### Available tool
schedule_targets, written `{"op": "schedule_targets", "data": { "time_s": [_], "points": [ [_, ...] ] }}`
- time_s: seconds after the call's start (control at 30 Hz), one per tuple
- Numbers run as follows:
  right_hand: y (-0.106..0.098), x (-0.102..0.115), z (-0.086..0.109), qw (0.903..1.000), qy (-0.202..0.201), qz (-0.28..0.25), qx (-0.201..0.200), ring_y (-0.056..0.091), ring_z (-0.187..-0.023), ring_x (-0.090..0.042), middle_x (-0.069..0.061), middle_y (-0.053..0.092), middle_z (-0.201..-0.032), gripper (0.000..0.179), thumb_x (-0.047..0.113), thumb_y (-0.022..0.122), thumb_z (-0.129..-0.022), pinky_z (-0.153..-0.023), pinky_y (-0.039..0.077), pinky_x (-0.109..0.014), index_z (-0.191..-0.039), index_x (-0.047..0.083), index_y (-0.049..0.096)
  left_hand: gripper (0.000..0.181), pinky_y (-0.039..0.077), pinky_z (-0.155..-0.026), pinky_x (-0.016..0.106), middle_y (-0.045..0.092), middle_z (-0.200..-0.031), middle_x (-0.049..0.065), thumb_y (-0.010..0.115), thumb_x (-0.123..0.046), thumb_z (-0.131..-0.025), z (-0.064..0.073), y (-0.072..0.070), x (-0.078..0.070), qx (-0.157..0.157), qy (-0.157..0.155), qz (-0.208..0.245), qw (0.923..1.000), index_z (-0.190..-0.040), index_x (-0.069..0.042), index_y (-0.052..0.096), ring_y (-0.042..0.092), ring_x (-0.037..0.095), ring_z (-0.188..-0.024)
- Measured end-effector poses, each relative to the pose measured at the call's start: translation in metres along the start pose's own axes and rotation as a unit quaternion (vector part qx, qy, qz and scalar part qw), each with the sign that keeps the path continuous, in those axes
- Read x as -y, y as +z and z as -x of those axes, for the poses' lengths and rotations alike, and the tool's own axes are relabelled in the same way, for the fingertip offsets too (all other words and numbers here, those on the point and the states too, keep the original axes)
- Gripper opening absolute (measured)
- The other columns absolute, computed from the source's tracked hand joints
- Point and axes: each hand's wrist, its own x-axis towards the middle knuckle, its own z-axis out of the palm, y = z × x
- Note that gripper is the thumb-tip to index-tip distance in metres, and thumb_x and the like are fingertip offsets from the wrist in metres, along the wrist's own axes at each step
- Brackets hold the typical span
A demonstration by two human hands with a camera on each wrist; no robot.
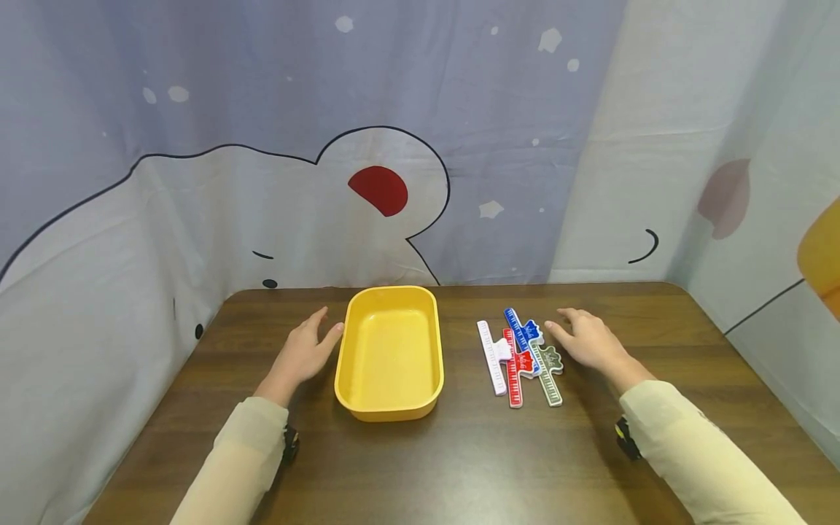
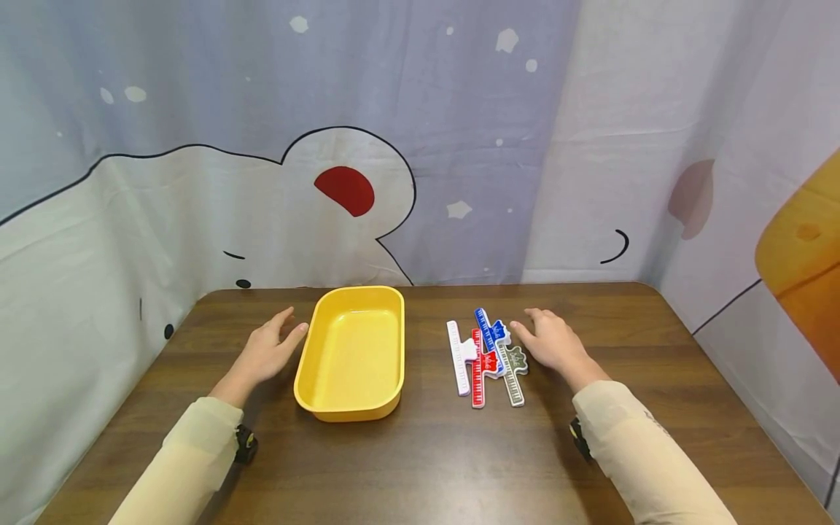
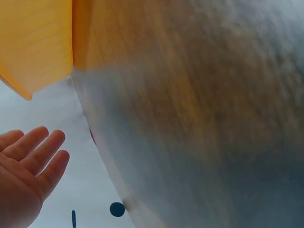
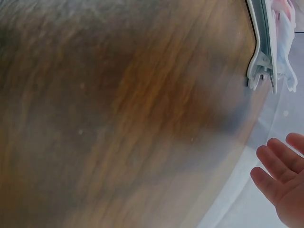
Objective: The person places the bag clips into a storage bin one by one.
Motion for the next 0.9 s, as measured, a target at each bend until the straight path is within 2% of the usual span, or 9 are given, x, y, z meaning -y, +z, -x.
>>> {"op": "schedule_targets", "data": {
  "time_s": [0.23, 0.47, 0.9],
  "points": [
    [0.004, 0.003, 0.001, 1.0, -0.007, -0.006, -0.003, 0.047, -0.121, -0.047, -0.03, 0.053, -0.129, 0.057, 0.04, 0.047, -0.097, -0.098, 0.038, -0.06, -0.131, -0.005, 0.049, 0.075, 0.04, -0.101, 0.056, 0.041, -0.144, 0.02, 0.038, -0.058, -0.095, -0.001, 0.003, -0.001, 0.009, -0.003, 0.014, 0.9999, -0.149, -0.008, 0.024, 0.046, 0.038, -0.127],
    [0.007, 0.003, 0.0, 1.0, -0.008, 0.002, 0.001, 0.05, -0.118, -0.047, -0.03, 0.055, -0.126, 0.056, 0.039, 0.047, -0.097, -0.096, 0.04, -0.06, -0.13, -0.005, 0.05, 0.067, 0.043, -0.1, 0.053, 0.05, -0.135, 0.021, 0.043, -0.048, -0.097, -0.002, 0.005, -0.002, 0.007, 0.015, 0.023, 0.9996, -0.145, -0.003, 0.031, 0.051, 0.036, -0.12],
    [0.011, 0.002, 0.0, 0.9997, -0.021, -0.008, -0.006, 0.054, -0.114, -0.046, -0.03, 0.059, -0.12, 0.053, 0.038, 0.049, -0.096, -0.094, 0.042, -0.058, -0.125, -0.007, 0.055, 0.054, 0.048, -0.094, 0.047, 0.06, -0.124, 0.018, 0.047, -0.036, -0.098, -0.004, 0.011, -0.005, -0.003, 0.038, 0.038, 0.9985, -0.138, -0.001, 0.042, 0.058, 0.031, -0.109]
  ]
}}
